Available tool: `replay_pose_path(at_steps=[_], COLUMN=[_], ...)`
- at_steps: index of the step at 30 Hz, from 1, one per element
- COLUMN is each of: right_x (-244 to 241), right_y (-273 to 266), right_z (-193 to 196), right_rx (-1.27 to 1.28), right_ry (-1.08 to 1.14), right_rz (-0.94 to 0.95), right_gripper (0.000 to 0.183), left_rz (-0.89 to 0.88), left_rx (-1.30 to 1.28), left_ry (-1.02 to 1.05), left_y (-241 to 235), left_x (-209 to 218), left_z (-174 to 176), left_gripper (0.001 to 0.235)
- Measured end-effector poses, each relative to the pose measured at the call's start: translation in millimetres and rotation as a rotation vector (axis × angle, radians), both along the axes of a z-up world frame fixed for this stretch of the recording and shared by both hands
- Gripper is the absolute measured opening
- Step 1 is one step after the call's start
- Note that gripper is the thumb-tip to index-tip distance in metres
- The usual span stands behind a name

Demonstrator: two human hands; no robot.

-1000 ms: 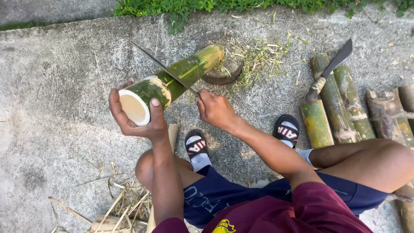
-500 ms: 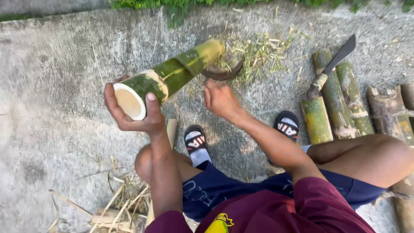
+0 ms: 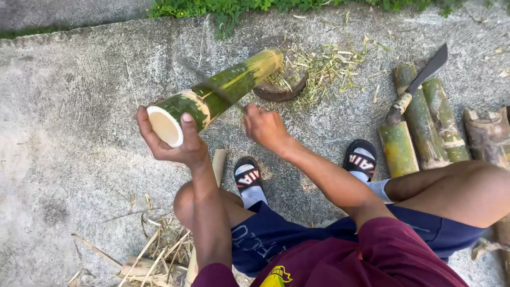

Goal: Scraping and cutting segments of bamboo poles using a small knife and a machete.

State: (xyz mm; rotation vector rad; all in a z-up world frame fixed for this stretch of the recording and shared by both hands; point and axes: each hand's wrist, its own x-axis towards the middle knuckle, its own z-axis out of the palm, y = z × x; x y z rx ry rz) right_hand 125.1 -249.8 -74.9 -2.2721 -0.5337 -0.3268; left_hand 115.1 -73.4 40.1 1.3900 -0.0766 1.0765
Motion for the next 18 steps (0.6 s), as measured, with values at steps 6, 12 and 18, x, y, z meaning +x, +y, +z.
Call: replay_pose_path(at_steps=[6,12,18], right_x=[15.0,-13.3,-13.1], right_y=[-59.6,-30.7,-17.4], right_z=[-14.0,13.8,41.9], right_rx=[-0.028,0.096,0.069], right_ry=[0.551,0.307,-0.217], right_rz=[-0.196,-0.099,-0.032], right_gripper=[0.029,0.023,0.016], left_rz=[0.026,0.003,0.048], left_rx=[0.101,0.061,0.132], left_ry=[0.023,0.047,0.03], left_y=[-10.0,-14.9,-14.9], left_x=[-4.3,-11.0,-12.7], left_z=[-0.2,10.2,3.3], left_gripper=[0.078,0.081,0.081])
